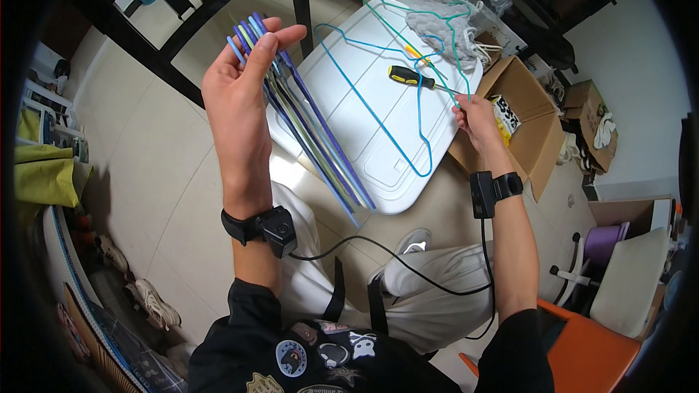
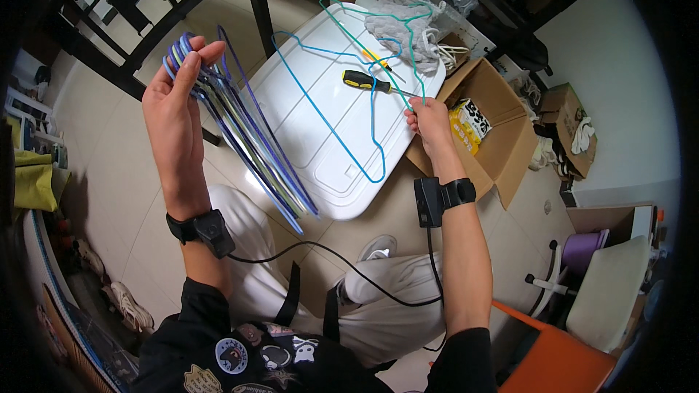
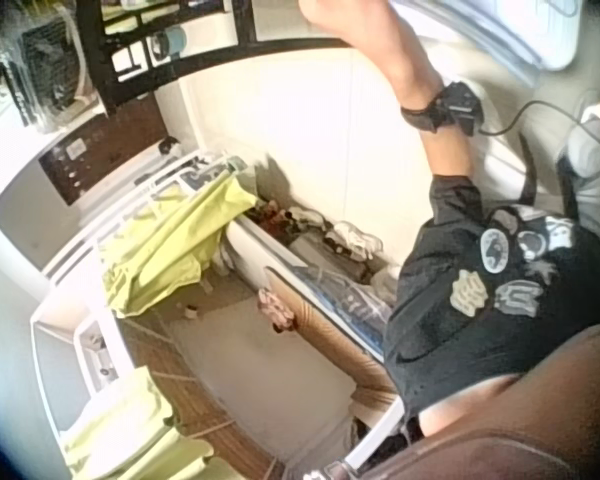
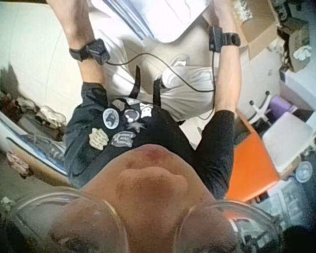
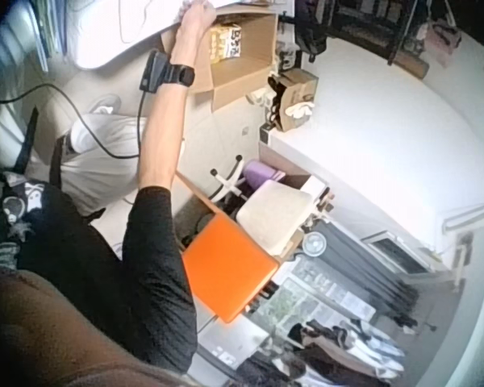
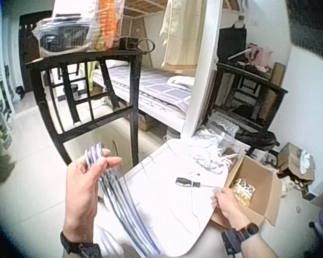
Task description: The person gathers a bundle of hangers from a shelf and sorts them by hand on a plastic container lid.
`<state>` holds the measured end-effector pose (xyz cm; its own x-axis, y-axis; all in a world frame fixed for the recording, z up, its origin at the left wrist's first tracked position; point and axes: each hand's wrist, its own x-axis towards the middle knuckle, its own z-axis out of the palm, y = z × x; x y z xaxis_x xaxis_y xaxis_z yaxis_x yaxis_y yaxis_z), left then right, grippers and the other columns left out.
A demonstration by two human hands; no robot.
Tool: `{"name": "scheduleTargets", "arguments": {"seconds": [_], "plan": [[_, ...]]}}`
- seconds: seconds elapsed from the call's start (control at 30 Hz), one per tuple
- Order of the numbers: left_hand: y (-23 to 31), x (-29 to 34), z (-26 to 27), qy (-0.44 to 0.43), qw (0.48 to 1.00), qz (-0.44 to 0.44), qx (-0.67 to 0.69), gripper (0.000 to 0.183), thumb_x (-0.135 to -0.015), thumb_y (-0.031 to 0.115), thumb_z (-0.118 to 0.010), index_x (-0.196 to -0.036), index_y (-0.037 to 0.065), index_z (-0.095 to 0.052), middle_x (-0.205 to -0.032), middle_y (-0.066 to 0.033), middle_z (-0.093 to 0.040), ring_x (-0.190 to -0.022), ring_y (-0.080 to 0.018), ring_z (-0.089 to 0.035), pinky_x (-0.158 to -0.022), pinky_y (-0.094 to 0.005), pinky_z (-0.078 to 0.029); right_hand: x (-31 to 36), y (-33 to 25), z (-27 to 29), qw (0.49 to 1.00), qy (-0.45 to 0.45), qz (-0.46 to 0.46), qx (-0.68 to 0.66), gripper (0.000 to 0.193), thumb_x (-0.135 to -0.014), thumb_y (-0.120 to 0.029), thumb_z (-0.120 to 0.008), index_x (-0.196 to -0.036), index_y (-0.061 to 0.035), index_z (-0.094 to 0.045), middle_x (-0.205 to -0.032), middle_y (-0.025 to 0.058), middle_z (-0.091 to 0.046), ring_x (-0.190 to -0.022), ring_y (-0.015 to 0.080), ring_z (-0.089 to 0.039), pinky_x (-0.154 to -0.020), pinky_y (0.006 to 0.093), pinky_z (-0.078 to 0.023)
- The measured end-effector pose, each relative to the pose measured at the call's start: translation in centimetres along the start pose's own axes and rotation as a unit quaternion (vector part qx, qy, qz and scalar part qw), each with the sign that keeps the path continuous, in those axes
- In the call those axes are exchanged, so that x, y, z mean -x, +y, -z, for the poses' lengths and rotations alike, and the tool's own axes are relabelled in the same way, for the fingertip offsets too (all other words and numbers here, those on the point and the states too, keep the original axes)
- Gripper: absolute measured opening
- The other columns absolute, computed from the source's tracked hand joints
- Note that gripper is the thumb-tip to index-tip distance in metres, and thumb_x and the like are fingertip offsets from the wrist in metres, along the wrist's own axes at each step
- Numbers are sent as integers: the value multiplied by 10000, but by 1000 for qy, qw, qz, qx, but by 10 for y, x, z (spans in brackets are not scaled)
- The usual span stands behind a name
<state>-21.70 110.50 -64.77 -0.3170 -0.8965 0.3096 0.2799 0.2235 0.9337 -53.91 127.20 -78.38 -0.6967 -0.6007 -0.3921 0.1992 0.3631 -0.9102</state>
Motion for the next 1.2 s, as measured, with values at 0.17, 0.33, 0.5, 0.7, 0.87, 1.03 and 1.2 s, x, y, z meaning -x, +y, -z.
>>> {"name": "scheduleTargets", "arguments": {"seconds": [0.17, 0.33, 0.5, 0.7, 0.87, 1.03, 1.2], "plan": [[-3, -2, -5, 9, 1000, -8, 2, 329, -948, 212, -592, -1147, -51, -609, -989, -121, -720, -944, -115, -626, -919, -241, -427, 43, -47, -32, 997, 19, 52, -50, 175, -950, -88, -447, -1079, 26, -476, -787, 114, -612, -545, 102, -520, -487, 228, -409], [-6, -8, -2, -3, 1000, -3, 8, 330, -976, 170, -543, -1186, -85, -559, -1084, -171, -687, -1036, -188, -635, -978, -299, -427, 101, -61, -47, 976, 11, 218, 6, 161, -946, -77, -327, -1045, 9, -421, -801, 146, -609, -567, 116, -530, -523, 236, -416], [-15, -10, -12, 12, 998, 7, 69, 342, -951, 193, -578, -1154, -83, -577, -1039, -164, -704, -995, -158, -636, -960, -273, -427, 144, -51, -55, 963, -6, 257, 81, 99, -884, -5, -363, -975, -4, -402, -798, 142, -603, -587, 131, -536, -557, 279, -442], [-19, -9, -19, 1, 998, 12, 62, 350, -953, 193, -577, -1159, -90, -561, -1057, -181, -696, -1025, -172, -633, -968, -279, -429, 163, -35, -65, 899, 8, 345, 271, 100, -849, 27, -445, -945, 3, -425, -768, 203, -596, -672, 393, -603, -599, 424, -489], [-16, -16, -1, 59, 994, 3, 89, 355, -958, 181, -568, -1182, -94, -544, -1101, -173, -684, -1035, -168, -626, -978, -277, -427, 164, -26, -76, 860, -69, 411, 294, 85, -847, 51, -459, -915, -1, -461, -767, 203, -600, -702, 402, -609, -621, 441, -497], [-23, -27, 20, 88, 988, -8, 130, 319, -963, 163, -559, -1163, -85, -548, -1107, -174, -681, -1049, -175, -617, -978, -269, -422, 162, -22, -69, 848, -59, 426, 309, 113, -828, 79, -438, -905, 1, -463, -758, 169, -592, -648, 344, -604, -603, 395, -495], [-22, -29, 35, 121, 985, -9, 121, 332, -965, 157, -558, -1179, -96, -528, -1133, -198, -662, -1092, -199, -609, -967, -287, -449, 165, -22, -72, 887, -85, 388, 233, 135, -829, 119, -387, -900, 16, -437, -778, 135, -554, -583, 208, -541, -555, 303, -464]]}}
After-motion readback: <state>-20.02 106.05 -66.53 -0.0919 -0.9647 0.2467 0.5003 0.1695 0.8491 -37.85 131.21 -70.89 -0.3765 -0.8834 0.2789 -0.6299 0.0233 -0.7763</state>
